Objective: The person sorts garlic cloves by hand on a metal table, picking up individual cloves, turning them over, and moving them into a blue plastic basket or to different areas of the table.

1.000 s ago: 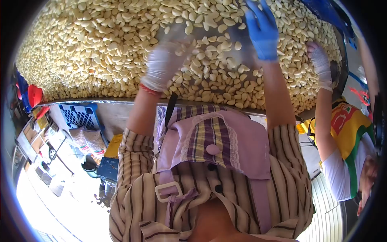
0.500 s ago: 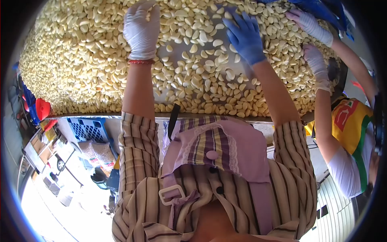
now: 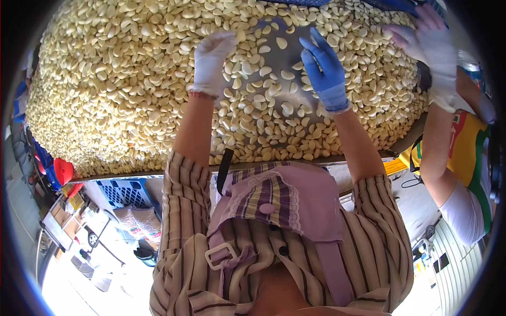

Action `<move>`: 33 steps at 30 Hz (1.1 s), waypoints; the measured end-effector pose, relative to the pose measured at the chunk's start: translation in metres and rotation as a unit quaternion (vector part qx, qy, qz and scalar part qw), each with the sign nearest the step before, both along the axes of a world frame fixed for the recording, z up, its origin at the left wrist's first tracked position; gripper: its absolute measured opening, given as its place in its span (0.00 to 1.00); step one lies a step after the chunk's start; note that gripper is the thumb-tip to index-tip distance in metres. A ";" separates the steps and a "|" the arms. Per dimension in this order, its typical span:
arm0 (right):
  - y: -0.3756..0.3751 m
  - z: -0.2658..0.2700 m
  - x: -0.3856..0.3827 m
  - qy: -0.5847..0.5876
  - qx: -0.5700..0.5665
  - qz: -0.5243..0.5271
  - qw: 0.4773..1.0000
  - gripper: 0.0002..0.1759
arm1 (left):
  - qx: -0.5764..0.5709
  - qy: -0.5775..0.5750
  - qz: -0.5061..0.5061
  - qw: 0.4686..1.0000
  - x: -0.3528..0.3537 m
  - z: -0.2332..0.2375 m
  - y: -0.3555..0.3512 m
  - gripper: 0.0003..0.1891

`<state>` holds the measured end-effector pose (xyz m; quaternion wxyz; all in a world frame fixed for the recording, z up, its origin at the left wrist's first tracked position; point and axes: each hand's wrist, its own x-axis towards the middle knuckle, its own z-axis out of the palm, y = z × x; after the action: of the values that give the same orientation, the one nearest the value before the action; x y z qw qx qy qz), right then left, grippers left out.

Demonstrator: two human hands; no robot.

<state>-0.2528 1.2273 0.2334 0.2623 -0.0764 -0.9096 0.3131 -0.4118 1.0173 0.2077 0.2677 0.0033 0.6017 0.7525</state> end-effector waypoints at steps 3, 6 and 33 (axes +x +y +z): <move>-0.015 0.004 -0.018 -0.029 -0.409 0.067 0.910 0.23 | 0.048 0.003 0.016 0.999 0.030 0.033 0.003 0.07; -0.043 0.037 -0.032 -0.125 -0.570 0.095 0.807 0.21 | 0.091 0.106 -0.037 0.989 0.039 0.038 0.009 0.10; 0.036 -0.046 -0.052 -0.224 0.060 0.004 0.973 0.09 | -0.529 0.404 -0.299 0.684 0.007 0.012 0.020 0.24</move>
<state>-0.3045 1.2634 0.1878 0.0552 -0.1248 -0.9626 0.2339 -0.4049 1.0377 0.2197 0.1672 0.3446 0.9166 0.1151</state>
